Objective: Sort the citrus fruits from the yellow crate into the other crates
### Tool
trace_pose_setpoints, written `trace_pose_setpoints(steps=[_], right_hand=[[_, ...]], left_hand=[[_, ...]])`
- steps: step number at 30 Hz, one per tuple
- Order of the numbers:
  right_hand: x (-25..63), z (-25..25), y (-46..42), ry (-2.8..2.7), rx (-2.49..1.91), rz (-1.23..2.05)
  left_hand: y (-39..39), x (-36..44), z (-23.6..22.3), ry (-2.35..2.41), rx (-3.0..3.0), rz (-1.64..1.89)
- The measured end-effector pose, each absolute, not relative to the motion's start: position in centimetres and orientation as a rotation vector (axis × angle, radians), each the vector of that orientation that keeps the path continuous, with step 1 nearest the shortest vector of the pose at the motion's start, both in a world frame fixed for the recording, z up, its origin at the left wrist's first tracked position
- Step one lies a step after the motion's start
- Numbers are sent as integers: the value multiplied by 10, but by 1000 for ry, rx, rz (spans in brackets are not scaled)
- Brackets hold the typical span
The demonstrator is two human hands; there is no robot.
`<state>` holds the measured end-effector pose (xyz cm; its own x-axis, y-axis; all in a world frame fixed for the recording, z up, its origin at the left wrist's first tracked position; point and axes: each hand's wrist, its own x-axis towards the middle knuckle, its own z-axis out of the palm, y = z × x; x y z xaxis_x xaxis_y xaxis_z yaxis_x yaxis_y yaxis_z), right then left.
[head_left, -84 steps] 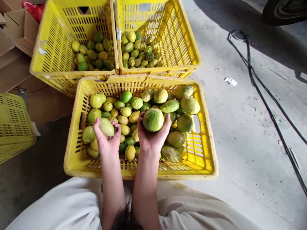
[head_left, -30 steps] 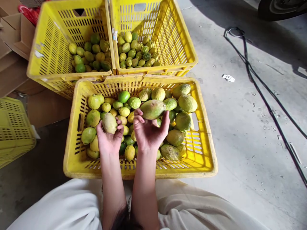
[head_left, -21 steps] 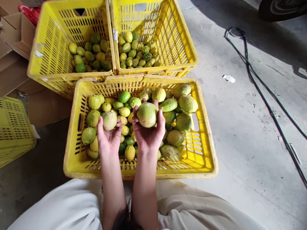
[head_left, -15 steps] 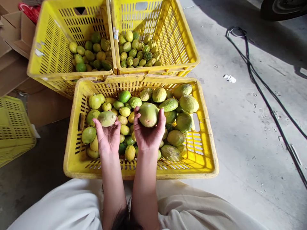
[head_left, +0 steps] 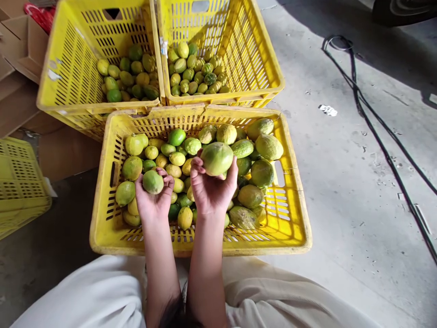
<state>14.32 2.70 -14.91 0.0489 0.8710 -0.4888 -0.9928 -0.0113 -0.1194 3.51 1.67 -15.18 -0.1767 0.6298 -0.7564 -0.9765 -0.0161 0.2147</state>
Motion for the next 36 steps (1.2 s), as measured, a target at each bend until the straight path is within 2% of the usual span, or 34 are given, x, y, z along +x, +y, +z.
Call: trace_pose_setpoints(steps=[17, 28, 36], right_hand=[[137, -158, 25, 91, -610, 1343], [138, -158, 27, 179, -731, 1428], [132, -156, 31, 208, -855, 1543]], left_hand=[[17, 40, -139, 944, -429, 1540], [14, 32, -150, 813, -428, 1501], [17, 39, -139, 1018, -311, 1493]])
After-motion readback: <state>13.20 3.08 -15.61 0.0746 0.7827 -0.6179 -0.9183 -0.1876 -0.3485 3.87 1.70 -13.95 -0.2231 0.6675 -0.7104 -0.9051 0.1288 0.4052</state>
